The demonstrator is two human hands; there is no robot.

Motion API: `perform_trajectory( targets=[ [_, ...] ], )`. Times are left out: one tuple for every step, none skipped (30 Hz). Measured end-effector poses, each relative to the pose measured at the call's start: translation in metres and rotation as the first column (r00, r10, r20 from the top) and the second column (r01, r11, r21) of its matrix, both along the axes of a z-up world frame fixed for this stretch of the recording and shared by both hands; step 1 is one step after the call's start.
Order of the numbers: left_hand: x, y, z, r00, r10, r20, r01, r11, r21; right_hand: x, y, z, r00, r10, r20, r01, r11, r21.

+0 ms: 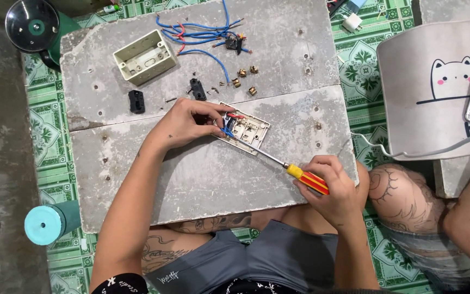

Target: Assembling an electrical switch or outlet by tightening screws and connecting wires.

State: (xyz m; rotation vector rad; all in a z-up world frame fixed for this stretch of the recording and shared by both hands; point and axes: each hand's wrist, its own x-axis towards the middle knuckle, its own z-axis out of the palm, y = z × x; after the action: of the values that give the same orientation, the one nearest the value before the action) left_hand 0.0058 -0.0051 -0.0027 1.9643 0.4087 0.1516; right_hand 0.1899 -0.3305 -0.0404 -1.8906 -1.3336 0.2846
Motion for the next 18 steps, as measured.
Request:
perform_trajectory(
  targets=[
    [0.0,0.0,0.001,1.0,-0.001,-0.002,0.001,1.0,-0.001,0.0,-0.001,-0.002,1.0,-0.001,-0.002,0.001,1.0,-0.001],
    [0.0,0.0,0.003,1.0,-0.003,-0.003,0.003,1.0,0.0,0.0,-0.001,-0.004,1.0,-0.01,0.021,0.01,1.0,-0.01],
    [0.0,0.0,0.004,1.0,-0.005,-0.004,0.005,1.0,0.002,0.0,-0.002,-0.006,0.999,-0.019,0.044,0.02,1.0,-0.018],
    [0.0,0.0,0.004,1.0,-0.007,-0.006,0.007,1.0,0.001,-0.001,-0.003,-0.006,0.999,-0.021,0.041,0.022,1.0,-0.019],
    [0.0,0.0,0.004,1.0,-0.007,-0.007,0.007,1.0,0.001,-0.002,-0.004,-0.006,0.999,-0.025,0.03,0.025,1.0,-0.012],
    [0.0,0.0,0.004,1.0,-0.007,-0.008,0.007,1.0,0.002,-0.002,-0.004,-0.006,0.999,-0.028,0.019,0.028,1.0,-0.006],
    [0.0,0.0,0.004,1.0,-0.007,-0.011,0.007,1.0,0.001,-0.004,-0.003,-0.004,0.999,-0.028,0.016,0.029,1.0,-0.007],
    [0.0,0.0,0.004,1.0,-0.005,-0.014,0.005,1.0,-0.002,-0.005,-0.002,-0.002,0.999,-0.04,0.018,0.039,0.999,0.005],
    [0.0,0.0,0.004,1.0,-0.004,-0.014,0.004,1.0,-0.004,-0.006,0.0,0.0,0.998,-0.051,0.021,0.05,0.999,0.018],
    [0.001,0.0,0.004,1.0,-0.004,-0.016,0.004,1.0,-0.003,-0.007,0.0,0.001,0.998,-0.051,0.02,0.051,0.999,0.018],
    [0.001,0.0,0.003,1.0,-0.006,-0.007,0.006,1.0,0.0,-0.007,0.0,0.002,0.999,-0.042,0.035,0.042,0.999,-0.01],
    [0.001,0.0,0.003,1.0,-0.008,0.002,0.008,1.0,0.003,-0.008,0.001,0.002,0.998,-0.032,0.05,0.034,0.999,-0.038],
    [0.001,0.0,0.002,1.0,-0.008,-0.001,0.008,1.0,0.004,-0.008,0.003,0.007,0.998,-0.033,0.048,0.034,0.999,-0.038],
    [0.001,0.0,0.002,1.0,-0.004,0.002,0.004,1.0,0.001,-0.007,0.005,0.012,0.998,-0.014,0.055,0.015,1.0,-0.017],
    [0.0,0.0,0.001,1.0,0.004,0.001,-0.004,1.0,-0.003,-0.007,0.008,0.017,0.998,0.008,0.06,-0.008,1.0,0.002],
    [0.0,-0.001,0.003,1.0,0.008,-0.005,-0.008,1.0,-0.005,-0.004,0.002,0.005,0.998,0.012,0.054,-0.012,1.0,0.0],
    [0.0,-0.001,0.005,1.0,0.01,-0.005,-0.01,1.0,-0.007,-0.001,-0.004,-0.008,0.997,-0.008,0.079,0.009,1.0,-0.019],
    [0.0,-0.002,0.007,1.0,0.012,-0.004,-0.012,1.0,-0.01,0.002,-0.011,-0.021,0.994,-0.026,0.105,0.031,0.999,-0.037]
  ],
)
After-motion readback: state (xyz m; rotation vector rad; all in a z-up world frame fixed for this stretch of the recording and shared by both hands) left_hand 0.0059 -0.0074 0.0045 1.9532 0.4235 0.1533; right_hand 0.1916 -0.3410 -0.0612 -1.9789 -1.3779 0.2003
